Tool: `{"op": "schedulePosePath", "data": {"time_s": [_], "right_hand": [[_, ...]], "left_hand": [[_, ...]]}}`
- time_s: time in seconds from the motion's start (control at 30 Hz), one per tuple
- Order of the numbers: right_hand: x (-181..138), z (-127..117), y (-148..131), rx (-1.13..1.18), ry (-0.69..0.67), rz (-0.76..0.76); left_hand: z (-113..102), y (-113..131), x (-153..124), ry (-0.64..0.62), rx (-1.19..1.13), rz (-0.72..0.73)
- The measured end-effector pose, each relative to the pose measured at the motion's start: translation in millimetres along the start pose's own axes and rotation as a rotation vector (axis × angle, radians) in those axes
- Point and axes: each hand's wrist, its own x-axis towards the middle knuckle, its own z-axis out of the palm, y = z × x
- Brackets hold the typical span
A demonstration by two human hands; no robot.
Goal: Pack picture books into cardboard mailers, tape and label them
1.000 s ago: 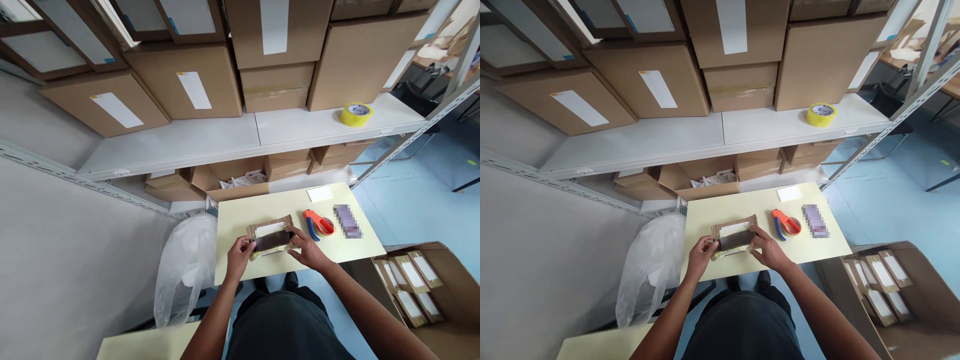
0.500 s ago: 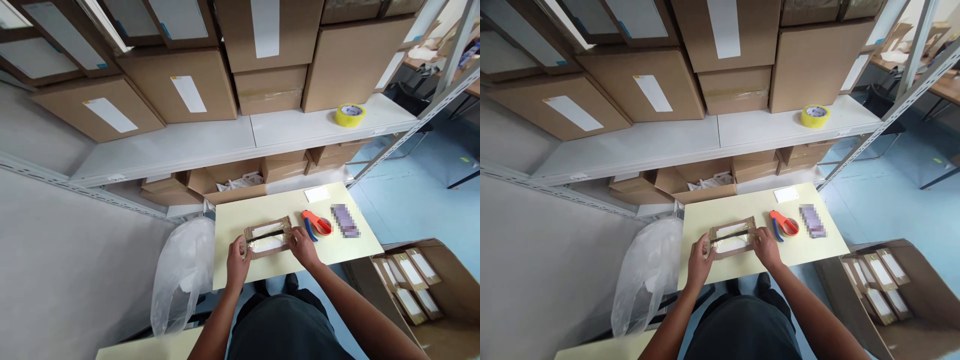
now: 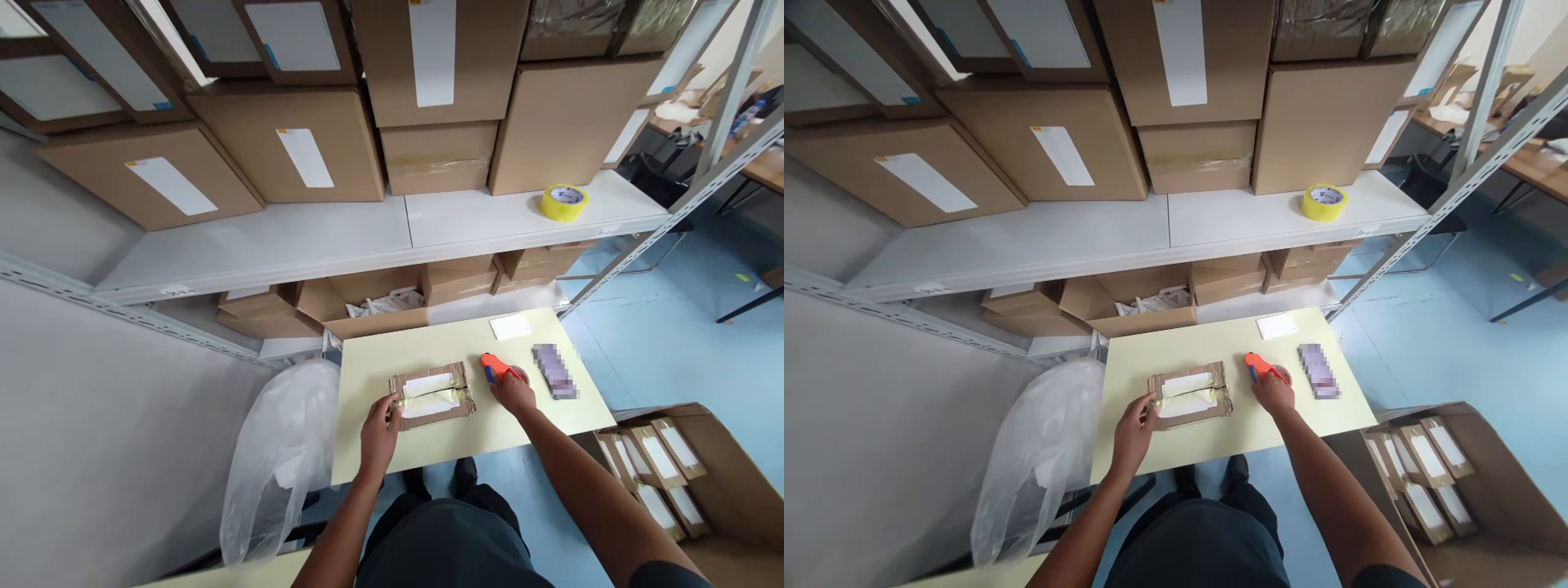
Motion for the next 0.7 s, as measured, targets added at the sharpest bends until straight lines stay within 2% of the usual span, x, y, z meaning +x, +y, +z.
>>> {"op": "schedulePosePath", "data": {"time_s": [0.1, 0.23, 0.37, 0.47, 0.6, 0.7], "right_hand": [[-4, 0, -4, -0.093, -0.079, 0.082], [-14, -12, -2, -0.116, -0.004, 0.009], [-36, -36, -13, -0.023, 0.255, -0.312], [-57, -62, -38, 0.044, 0.362, -0.578], [-84, -95, -79, 0.069, 0.336, -0.799], [-102, -108, -103, 0.083, 0.257, -0.933]], "left_hand": [[-1, 0, 1, -0.004, 0.002, -0.004], [-2, -1, 0, -0.032, -0.015, -0.015], [-4, 2, 0, -0.001, -0.016, 0.058], [-12, 19, 1, 0.052, 0.003, 0.145], [-38, 63, 8, 0.050, -0.077, 0.277], [-64, 97, 17, -0.070, -0.187, 0.346]]}}
